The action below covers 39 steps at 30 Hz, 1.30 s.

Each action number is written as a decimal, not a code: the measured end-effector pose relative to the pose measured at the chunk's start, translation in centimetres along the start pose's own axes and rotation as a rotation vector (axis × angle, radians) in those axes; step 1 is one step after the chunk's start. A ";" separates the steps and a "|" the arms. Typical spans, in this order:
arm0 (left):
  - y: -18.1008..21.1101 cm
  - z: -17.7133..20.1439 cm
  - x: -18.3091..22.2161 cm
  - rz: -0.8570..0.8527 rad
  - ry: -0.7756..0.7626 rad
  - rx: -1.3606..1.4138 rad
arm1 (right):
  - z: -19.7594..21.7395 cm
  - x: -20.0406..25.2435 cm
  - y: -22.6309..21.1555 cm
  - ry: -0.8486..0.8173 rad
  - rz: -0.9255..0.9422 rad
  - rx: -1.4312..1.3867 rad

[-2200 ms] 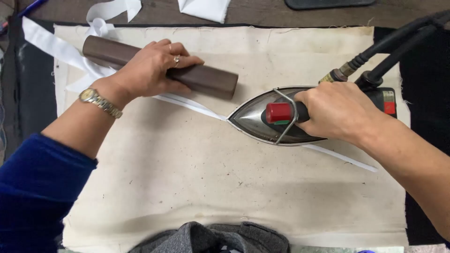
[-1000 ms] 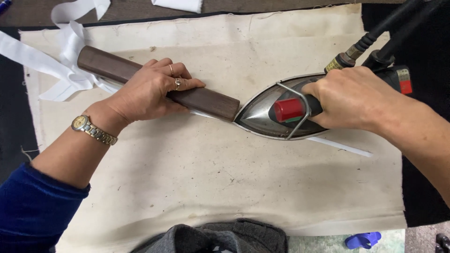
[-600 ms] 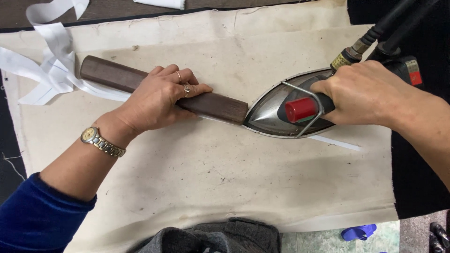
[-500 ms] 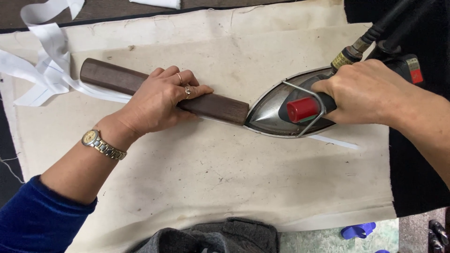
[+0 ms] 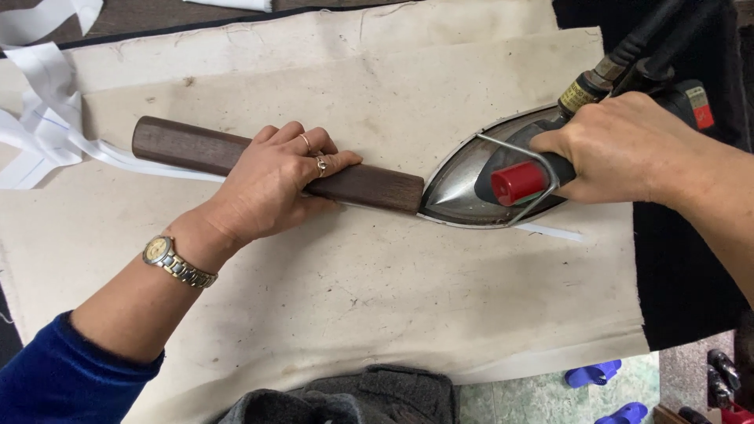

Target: The person is preparing fabric strips by folding them in half and pressing them with a steam iron and a wooden block to create a permanent crease.

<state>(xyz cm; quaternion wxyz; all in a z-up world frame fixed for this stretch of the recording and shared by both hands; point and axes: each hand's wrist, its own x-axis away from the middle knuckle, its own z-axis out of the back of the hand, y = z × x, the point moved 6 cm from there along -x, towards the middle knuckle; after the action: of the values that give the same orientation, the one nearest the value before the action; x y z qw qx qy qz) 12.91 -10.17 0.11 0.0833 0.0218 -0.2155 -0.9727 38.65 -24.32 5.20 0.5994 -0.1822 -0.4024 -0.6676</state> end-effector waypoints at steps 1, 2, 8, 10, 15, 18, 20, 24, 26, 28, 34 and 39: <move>0.2 0.0 -0.1 -0.003 0.001 0.001 | -0.2 0.1 0.3 -0.002 -0.003 0.000; 0.3 0.0 -0.2 0.001 -0.007 0.004 | -0.4 0.1 0.6 0.003 -0.010 0.007; 0.8 -0.3 -0.4 0.002 -0.010 0.009 | -2.4 0.4 3.3 0.026 -0.056 0.011; 0.9 -0.5 -0.6 0.008 -0.011 0.020 | -3.4 0.3 4.5 0.046 -0.082 -0.008; 1.6 -0.7 -1.1 -0.018 0.007 0.023 | -4.3 0.2 7.2 0.231 -0.208 -0.140; 2.0 -1.0 -1.7 -0.004 -0.035 0.045 | -4.3 0.2 7.3 0.286 -0.231 -0.187; 2.3 -1.2 -2.3 -0.014 -0.028 0.044 | -4.6 0.0 7.4 0.299 -0.235 -0.188; 3.2 -1.5 -3.5 -0.009 -0.037 0.063 | -4.2 0.6 6.6 0.306 -0.246 -0.181; 3.5 -1.7 -4.0 -0.005 -0.022 0.058 | -3.6 1.5 6.0 0.407 -0.170 -0.257; 3.9 -2.0 -4.3 -0.002 -0.012 0.056 | -3.4 2.9 5.1 0.505 -0.094 -0.337; 4.5 -3.0 -4.8 0.011 -0.003 0.062 | -3.0 9.6 1.1 1.066 0.121 -0.696; 5.0 -3.2 -4.5 -0.011 0.048 0.013 | -8.4 11.7 -1.7 1.299 -0.181 -0.886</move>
<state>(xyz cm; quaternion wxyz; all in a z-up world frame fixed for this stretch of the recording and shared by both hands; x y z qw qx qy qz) 18.39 -15.21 -0.58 0.0828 0.0471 -0.2195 -0.9710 36.56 -38.39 8.02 0.5292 0.0559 0.3182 -0.7845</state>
